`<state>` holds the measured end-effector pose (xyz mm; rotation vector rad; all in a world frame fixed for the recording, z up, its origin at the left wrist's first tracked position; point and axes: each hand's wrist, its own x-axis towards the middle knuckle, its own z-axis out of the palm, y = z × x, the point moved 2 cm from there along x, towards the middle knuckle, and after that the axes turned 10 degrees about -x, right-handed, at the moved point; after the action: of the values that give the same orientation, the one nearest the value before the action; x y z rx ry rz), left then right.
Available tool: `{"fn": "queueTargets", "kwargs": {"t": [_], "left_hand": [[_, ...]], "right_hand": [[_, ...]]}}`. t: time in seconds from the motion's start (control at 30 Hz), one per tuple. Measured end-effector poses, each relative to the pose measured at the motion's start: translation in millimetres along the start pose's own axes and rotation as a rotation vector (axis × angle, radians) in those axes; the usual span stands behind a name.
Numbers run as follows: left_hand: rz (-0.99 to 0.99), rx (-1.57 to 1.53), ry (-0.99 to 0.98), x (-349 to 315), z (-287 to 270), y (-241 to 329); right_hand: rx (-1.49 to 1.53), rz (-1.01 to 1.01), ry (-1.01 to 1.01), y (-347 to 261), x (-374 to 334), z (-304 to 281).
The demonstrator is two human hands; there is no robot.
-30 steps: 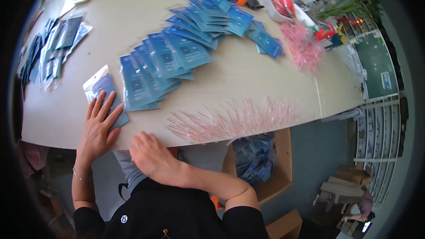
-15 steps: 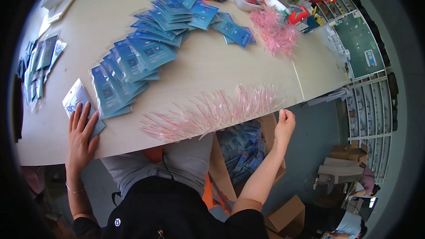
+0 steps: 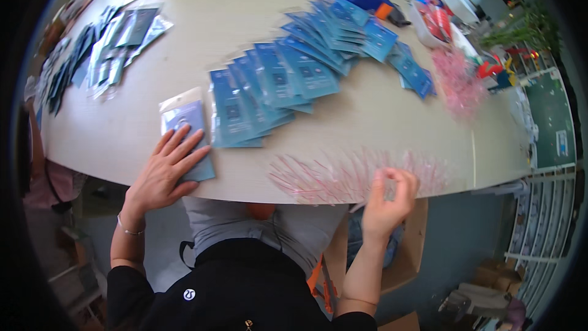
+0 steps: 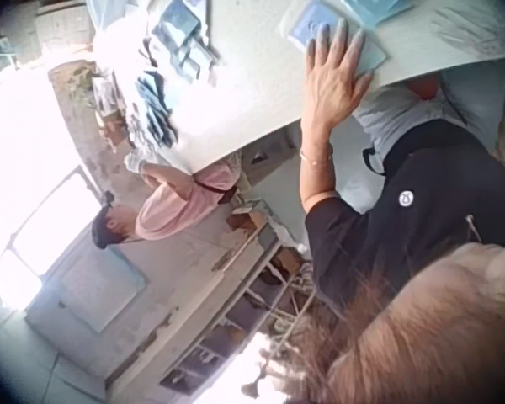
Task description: The person places small blue retail products into plastic sleeves by hand, then seals each sleeve.
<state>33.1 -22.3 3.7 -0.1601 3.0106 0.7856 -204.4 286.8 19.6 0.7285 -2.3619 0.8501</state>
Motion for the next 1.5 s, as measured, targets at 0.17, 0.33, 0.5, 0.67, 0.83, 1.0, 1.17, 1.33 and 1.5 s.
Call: {"fn": "queueTargets", "kwargs": {"t": [0.17,0.33,0.5,0.67,0.83,1.0,1.17,1.33,1.5], "left_hand": [[0.034,-0.021,-0.036,-7,0,-2],[0.065,-0.136,-0.088,-15,0,-5],[0.072,-0.129,-0.059,-11,0,-9],[0.083,-0.103,0.081,-15,3,-14],[0.086,-0.239,0.128,-44,2,-12],[0.099,-0.177,0.240,-42,13,-8],[0.165,-0.158,0.408,-48,25,-3],[0.290,0.040,0.538,-52,42,-3],[0.325,0.067,0.695,-56,58,-1]], "right_hand": [[0.346,-0.402,-0.608,-125,-52,58],[0.404,-0.484,-0.642,-149,-52,81],[0.431,-0.623,-0.576,-153,-54,92],[0.344,-0.663,-0.525,-150,-58,93],[0.327,-0.435,-0.587,-149,-55,89],[0.313,-0.353,-0.605,-146,-53,82],[0.333,-0.278,-0.653,-140,-57,77],[0.312,-0.289,-0.650,-136,-56,73],[0.255,-0.347,-0.601,-134,-61,68]]}}
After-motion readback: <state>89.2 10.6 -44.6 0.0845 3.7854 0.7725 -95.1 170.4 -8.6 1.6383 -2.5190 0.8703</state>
